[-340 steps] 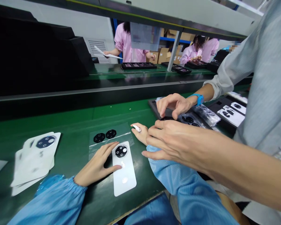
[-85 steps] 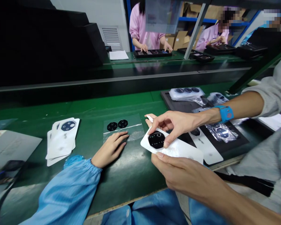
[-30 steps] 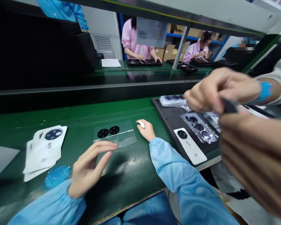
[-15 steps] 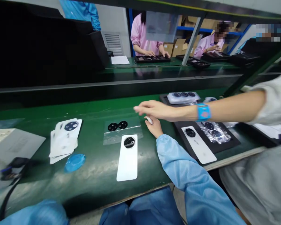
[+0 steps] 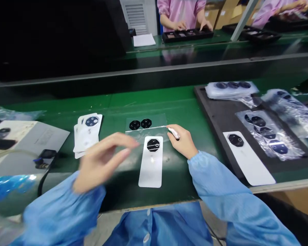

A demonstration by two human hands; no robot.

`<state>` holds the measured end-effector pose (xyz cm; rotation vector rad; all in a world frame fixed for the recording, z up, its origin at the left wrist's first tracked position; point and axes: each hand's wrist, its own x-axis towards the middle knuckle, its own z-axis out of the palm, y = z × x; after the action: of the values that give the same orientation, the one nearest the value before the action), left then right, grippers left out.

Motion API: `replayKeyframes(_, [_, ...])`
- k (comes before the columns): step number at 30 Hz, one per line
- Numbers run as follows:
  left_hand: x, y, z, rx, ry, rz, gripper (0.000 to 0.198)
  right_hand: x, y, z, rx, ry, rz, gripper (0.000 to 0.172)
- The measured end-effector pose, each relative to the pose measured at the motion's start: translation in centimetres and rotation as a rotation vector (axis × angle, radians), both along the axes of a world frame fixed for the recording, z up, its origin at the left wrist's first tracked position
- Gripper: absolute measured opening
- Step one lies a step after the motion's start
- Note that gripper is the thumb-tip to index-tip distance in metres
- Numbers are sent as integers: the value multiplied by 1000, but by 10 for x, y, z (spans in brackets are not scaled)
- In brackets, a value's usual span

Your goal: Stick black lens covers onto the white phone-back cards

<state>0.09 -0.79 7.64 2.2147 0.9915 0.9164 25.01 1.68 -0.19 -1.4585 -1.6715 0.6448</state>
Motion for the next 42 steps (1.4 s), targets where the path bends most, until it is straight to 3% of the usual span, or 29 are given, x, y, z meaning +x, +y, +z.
replayKeyframes(2, [10, 16, -26, -12, 151, -35, 37, -2, -3, 1, 9, -25, 19, 24])
replayKeyframes(5, [19, 30, -63, -2, 323, -99, 77, -5, -4, 4, 16, -63, 26, 23])
replayKeyframes(8, [19, 29, -78, 23, 383, -110, 83, -9, -8, 6, 17, -103, 36, 22])
replayKeyframes(19, [17, 27, -76, 39, 360, -103, 77, -17, -19, 11, -51, -298, 182, 27])
replayKeyframes(27, [18, 24, -76, 83, 137, -92, 80, -12, -14, 26, -282, 33, 199, 14])
replayKeyframes(29, [20, 19, -76, 11, 47, -32, 83, -11, -13, 31, -323, 102, 206, 18])
replayKeyframes(32, [26, 8, -75, -259, -164, 40, 87, -12, -14, 36, -324, 188, 196, 32])
replayKeyframes(34, [30, 1, -73, -450, -310, 56, 88, -14, -17, 38, -313, 216, 182, 34])
replayKeyframes(36, [33, -3, -70, -538, -387, 91, 88, -17, -20, 40, -314, 217, 178, 33])
replayKeyframes(38, [35, -4, -66, -504, -383, 142, 75, -19, -23, 41, -312, 216, 182, 33])
replayKeyframes(42, [34, -2, -56, -431, -308, 200, 21, -19, -26, 42, -306, 231, 184, 32])
